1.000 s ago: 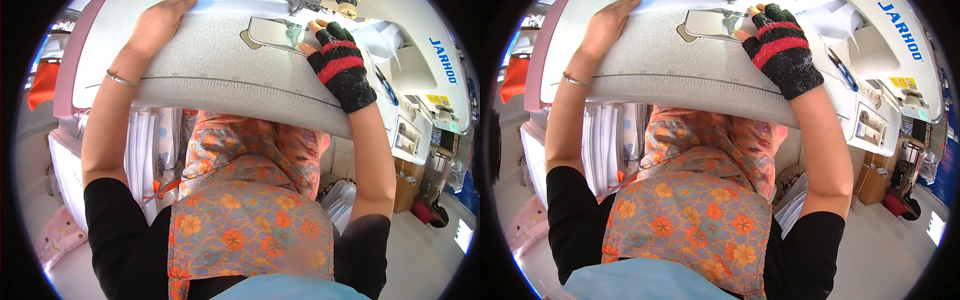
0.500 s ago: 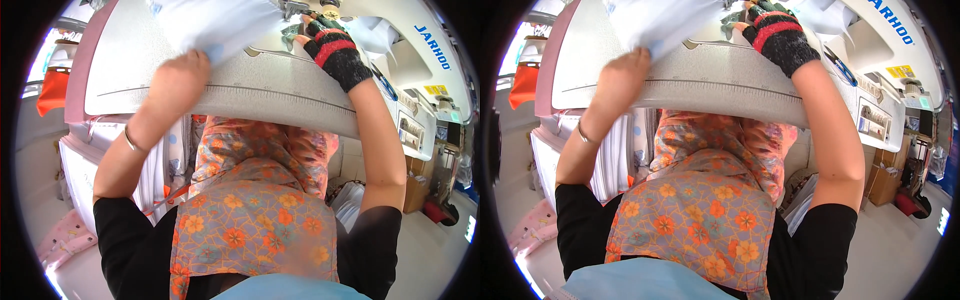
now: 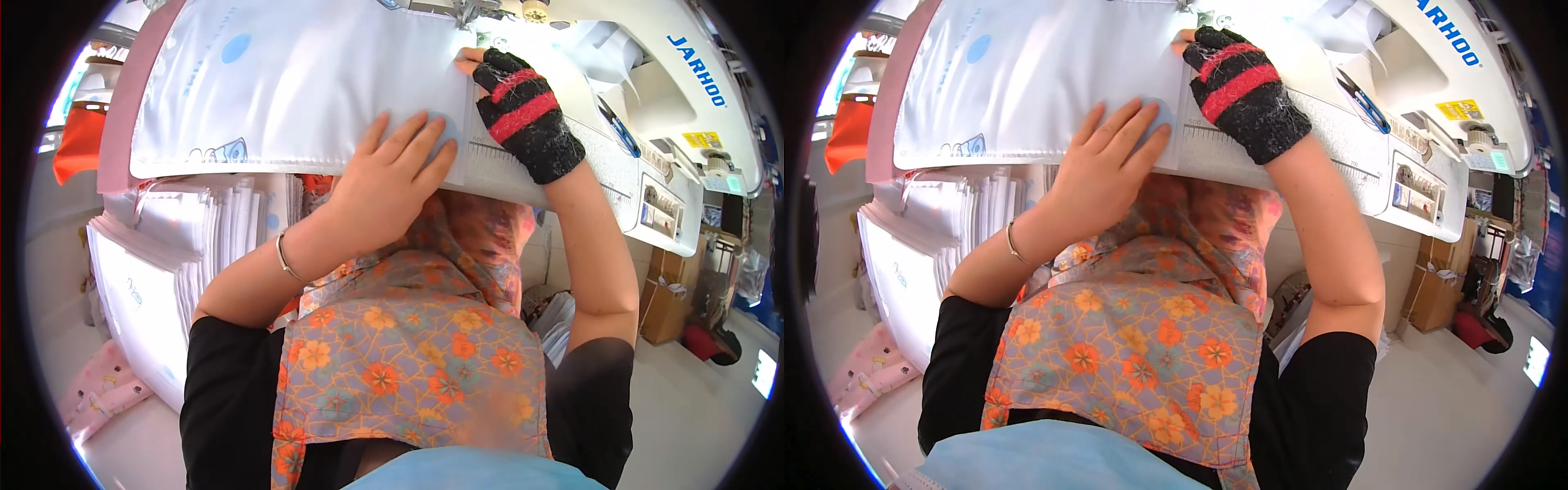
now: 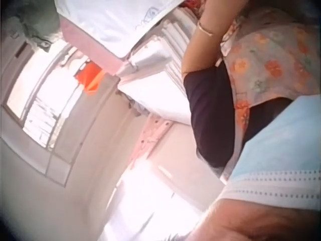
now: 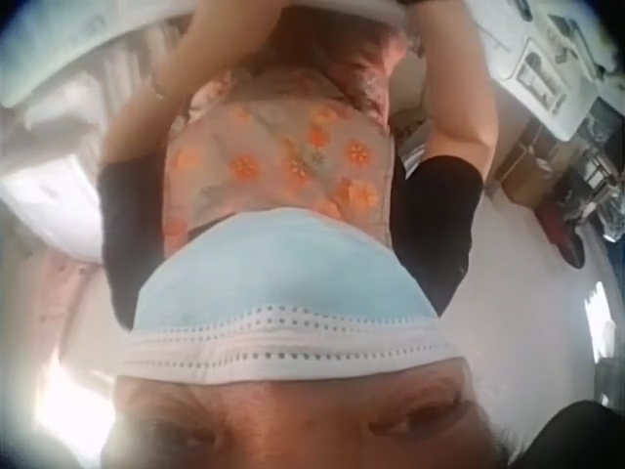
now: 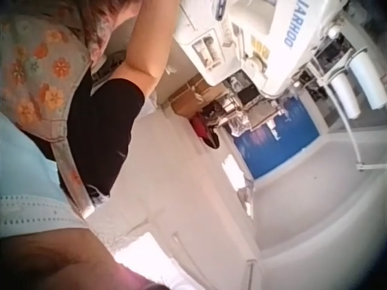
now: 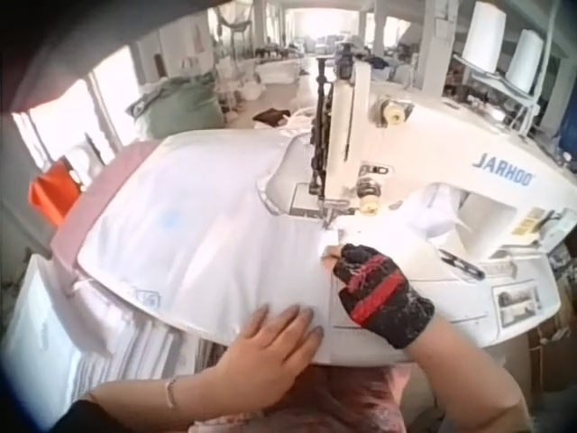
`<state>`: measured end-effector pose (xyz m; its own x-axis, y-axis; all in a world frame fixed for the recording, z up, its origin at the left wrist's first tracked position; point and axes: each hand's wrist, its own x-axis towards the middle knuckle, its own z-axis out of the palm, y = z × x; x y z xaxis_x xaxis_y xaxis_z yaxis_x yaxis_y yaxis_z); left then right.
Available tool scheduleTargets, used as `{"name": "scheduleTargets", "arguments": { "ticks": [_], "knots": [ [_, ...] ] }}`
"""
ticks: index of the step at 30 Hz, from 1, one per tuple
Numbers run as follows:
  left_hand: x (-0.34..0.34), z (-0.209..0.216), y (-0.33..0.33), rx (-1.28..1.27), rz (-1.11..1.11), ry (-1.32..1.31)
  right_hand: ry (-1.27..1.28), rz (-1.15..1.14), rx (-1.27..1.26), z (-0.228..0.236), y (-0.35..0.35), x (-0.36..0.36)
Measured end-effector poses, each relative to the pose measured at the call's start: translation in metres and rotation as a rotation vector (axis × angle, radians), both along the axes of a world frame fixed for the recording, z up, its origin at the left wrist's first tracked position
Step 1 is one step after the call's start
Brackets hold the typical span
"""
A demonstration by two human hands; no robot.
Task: Sewing fabric pieces together using an industrial sewing machine to create pillowcases.
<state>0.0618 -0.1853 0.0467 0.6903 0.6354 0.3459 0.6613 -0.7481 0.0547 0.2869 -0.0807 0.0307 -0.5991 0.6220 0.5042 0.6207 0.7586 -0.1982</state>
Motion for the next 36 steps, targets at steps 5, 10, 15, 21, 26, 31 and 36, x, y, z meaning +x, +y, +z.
{"name": "scheduleTargets", "arguments": {
  "ticks": [5,10,15,21,26,31,36],
  "knots": [
    [-0.007,0.001,0.012,0.003,0.042,-0.033,-0.06,-0.042,0.032,-0.001,0.001,-0.008],
    [-0.006,0.003,0.037,0.009,0.027,-0.11,-0.071,-0.025,0.051,0.006,-0.004,-0.01],
    [-0.005,-0.003,0.074,0.07,-0.02,-0.171,-0.066,-0.048,0.041,0.007,-0.006,-0.01],
    [-0.003,-0.006,0.119,0.161,-0.049,-0.211,-0.074,-0.067,0.054,0.006,-0.004,-0.013],
    [-0.002,0.002,0.149,0.13,-0.075,-0.201,-0.11,-0.094,0.074,0.009,-0.001,-0.016],
    [-0.002,0.012,0.169,-0.053,-0.031,-0.102,-0.021,-0.03,0.099,0.01,0.001,-0.016],
    [-0.006,-0.003,0.172,0.162,-0.045,-0.251,0.006,-0.077,0.09,0.021,-0.001,-0.013]
  ]
}}
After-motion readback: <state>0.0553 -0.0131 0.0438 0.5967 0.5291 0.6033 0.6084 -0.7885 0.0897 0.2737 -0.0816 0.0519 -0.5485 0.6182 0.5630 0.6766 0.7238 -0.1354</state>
